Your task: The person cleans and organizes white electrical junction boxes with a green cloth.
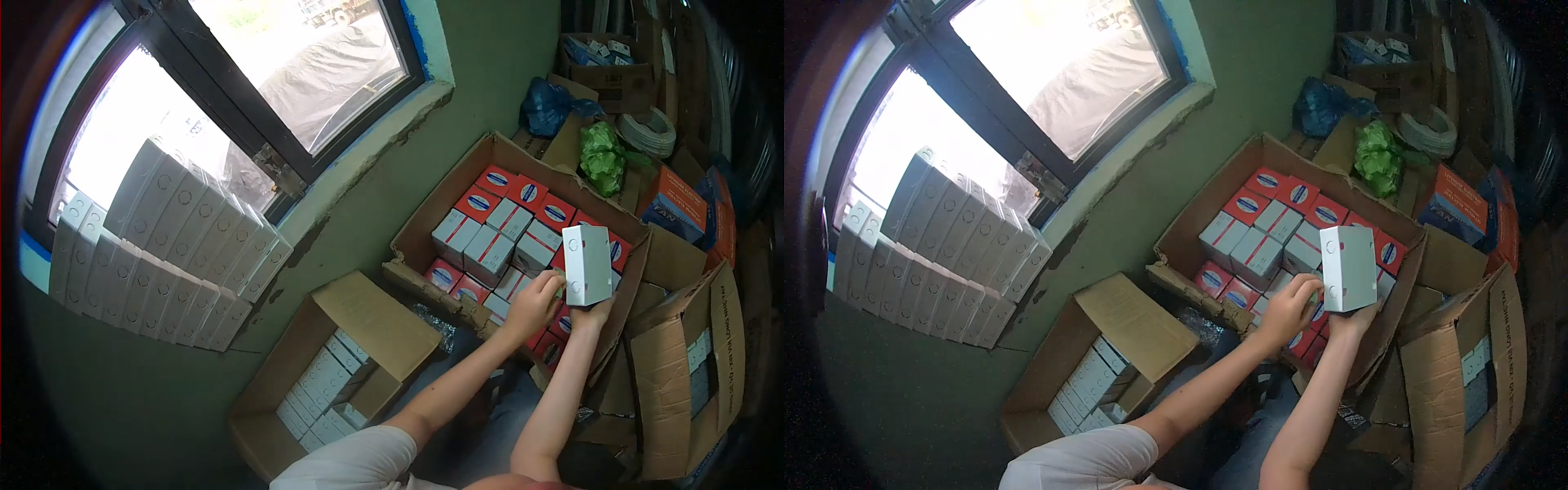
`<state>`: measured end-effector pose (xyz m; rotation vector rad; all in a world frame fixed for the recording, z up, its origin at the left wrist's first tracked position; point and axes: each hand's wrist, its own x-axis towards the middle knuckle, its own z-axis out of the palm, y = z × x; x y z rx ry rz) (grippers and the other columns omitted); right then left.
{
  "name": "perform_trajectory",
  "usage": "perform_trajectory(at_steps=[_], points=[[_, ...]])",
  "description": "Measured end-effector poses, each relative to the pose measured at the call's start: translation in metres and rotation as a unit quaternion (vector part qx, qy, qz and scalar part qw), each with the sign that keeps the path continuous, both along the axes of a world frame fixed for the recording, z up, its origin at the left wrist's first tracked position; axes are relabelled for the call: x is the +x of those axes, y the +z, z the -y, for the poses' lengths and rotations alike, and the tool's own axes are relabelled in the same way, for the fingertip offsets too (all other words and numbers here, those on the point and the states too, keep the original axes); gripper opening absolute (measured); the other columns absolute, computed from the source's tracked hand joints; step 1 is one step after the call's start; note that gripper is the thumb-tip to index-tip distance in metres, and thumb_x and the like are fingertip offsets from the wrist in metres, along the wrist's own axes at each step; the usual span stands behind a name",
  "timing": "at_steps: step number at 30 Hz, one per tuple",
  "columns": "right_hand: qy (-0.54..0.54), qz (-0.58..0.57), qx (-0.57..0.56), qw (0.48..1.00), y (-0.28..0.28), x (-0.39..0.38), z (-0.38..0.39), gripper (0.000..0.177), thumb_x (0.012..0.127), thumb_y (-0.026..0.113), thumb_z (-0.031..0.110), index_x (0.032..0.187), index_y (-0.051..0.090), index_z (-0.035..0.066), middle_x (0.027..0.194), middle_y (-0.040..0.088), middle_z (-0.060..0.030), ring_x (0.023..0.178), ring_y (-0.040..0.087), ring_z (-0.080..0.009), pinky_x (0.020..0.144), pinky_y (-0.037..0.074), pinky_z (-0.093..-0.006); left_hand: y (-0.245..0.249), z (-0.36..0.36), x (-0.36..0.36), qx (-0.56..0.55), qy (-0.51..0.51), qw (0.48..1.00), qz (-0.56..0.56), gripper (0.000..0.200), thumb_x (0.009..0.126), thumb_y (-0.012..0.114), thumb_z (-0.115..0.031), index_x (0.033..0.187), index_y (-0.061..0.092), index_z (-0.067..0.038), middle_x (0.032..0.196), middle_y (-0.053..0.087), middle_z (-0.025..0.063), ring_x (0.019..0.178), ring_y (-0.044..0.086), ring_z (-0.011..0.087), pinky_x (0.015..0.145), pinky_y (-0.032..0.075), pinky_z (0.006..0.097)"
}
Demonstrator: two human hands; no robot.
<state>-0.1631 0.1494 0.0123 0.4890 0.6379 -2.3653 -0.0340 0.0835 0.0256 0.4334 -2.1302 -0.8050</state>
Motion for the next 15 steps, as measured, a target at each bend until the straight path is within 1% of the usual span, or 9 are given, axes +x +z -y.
perform_trajectory(at_steps=[2,3,4,6,7,10,11,14,15], points=[[-0.012,0.009,0.021,1.000,0.005,0.003,0.000,0.051,0.099,0.035,0.046,0.130,0.049,0.008,0.121,0.056,-0.0097,0.111,0.058,-0.0275,0.087,0.052,-0.0427,0.004,-0.002,-0.002,-0.029,0.001,0.998,-0.051,0.037,0.069,0.061,0.007,0.104,0.058,-0.005,0.104,0.058,0.0120,0.092,0.062,0.0323,0.076,0.052,0.0382],[-0.007,0.008,0.028,1.000,0.005,0.004,0.000,0.053,0.098,0.035,0.048,0.130,0.049,0.009,0.123,0.056,-0.0097,0.113,0.056,-0.0274,0.087,0.052,-0.0420,0.004,0.000,-0.001,-0.042,0.000,0.997,-0.058,0.039,0.070,0.066,0.002,0.107,0.059,-0.005,0.110,0.056,0.0142,0.097,0.060,0.0320,0.078,0.052,0.0380],[-0.002,0.007,0.036,0.999,0.005,0.004,0.000,0.054,0.098,0.035,0.050,0.131,0.048,0.009,0.124,0.055,-0.0096,0.115,0.055,-0.0273,0.087,0.052,-0.0414,0.003,0.001,0.000,-0.029,0.005,0.997,-0.073,0.040,0.069,0.067,0.003,0.108,0.059,-0.005,0.111,0.056,0.0148,0.098,0.059,0.0329,0.078,0.052,0.0382],[0.043,0.001,0.069,0.997,0.006,0.005,0.002,0.056,0.097,0.035,0.051,0.132,0.047,0.009,0.126,0.053,-0.0108,0.117,0.053,-0.0267,0.087,0.051,-0.0410,0.004,0.004,0.003,-0.001,0.016,0.995,-0.103,0.044,0.067,0.067,0.004,0.109,0.059,-0.004,0.114,0.055,0.0159,0.099,0.059,0.0347,0.078,0.052,0.0386],[0.066,-0.002,0.084,0.994,0.007,0.005,0.003,0.056,0.097,0.035,0.052,0.132,0.046,0.009,0.127,0.052,-0.0114,0.118,0.053,-0.0264,0.087,0.051,-0.0408,0.004,0.008,0.000,-0.045,0.031,0.989,-0.134,0.051,0.062,0.067,0.006,0.111,0.058,-0.003,0.122,0.053,0.0183,0.098,0.058,0.0358,0.078,0.052,0.0381],[0.129,-0.013,0.090,0.987,0.000,0.009,0.004,0.054,0.097,0.038,0.049,0.130,0.049,0.008,0.127,0.052,-0.0127,0.117,0.052,-0.0259,0.090,0.050,-0.0415,0.013,0.014,-0.001,-0.094,0.016,0.990,-0.105,0.054,0.059,0.067,0.006,0.111,0.058,-0.004,0.129,0.051,0.0188,0.094,0.058,0.0342,0.076,0.051,0.0362],[0.135,-0.008,0.086,0.987,-0.016,0.004,0.003,0.051,0.097,0.039,0.047,0.128,0.052,0.007,0.124,0.053,-0.0141,0.115,0.053,-0.0254,0.091,0.049,-0.0421,0.016,0.009,0.002,-0.093,0.008,0.992,-0.090,0.056,0.057,0.068,0.004,0.111,0.059,-0.005,0.134,0.050,0.0168,0.083,0.057,0.0290,0.073,0.050,0.0349],[0.144,-0.125,-0.015,0.981,-0.047,0.008,-0.015,0.052,0.097,0.040,0.046,0.126,0.053,0.006,0.124,0.054,-0.0144,0.115,0.054,-0.0257,0.091,0.048,-0.0420,0.007,-0.007,0.002,-0.149,-0.068,0.985,-0.050,0.057,0.054,0.069,0.002,0.110,0.059,-0.006,0.132,0.054,0.0127,0.074,0.054,0.0253,0.071,0.049,0.0345],[0.154,-0.114,-0.032,0.981,-0.052,0.005,-0.010,0.051,0.097,0.040,0.046,0.124,0.054,0.005,0.125,0.053,-0.0147,0.113,0.054,-0.0254,0.092,0.048,-0.0409,0.007,-0.007,-0.001,-0.193,-0.062,0.977,-0.061,0.057,0.053,0.070,0.000,0.109,0.060,-0.007,0.132,0.056,0.0106,0.070,0.052,0.0228,0.068,0.047,0.0337]])
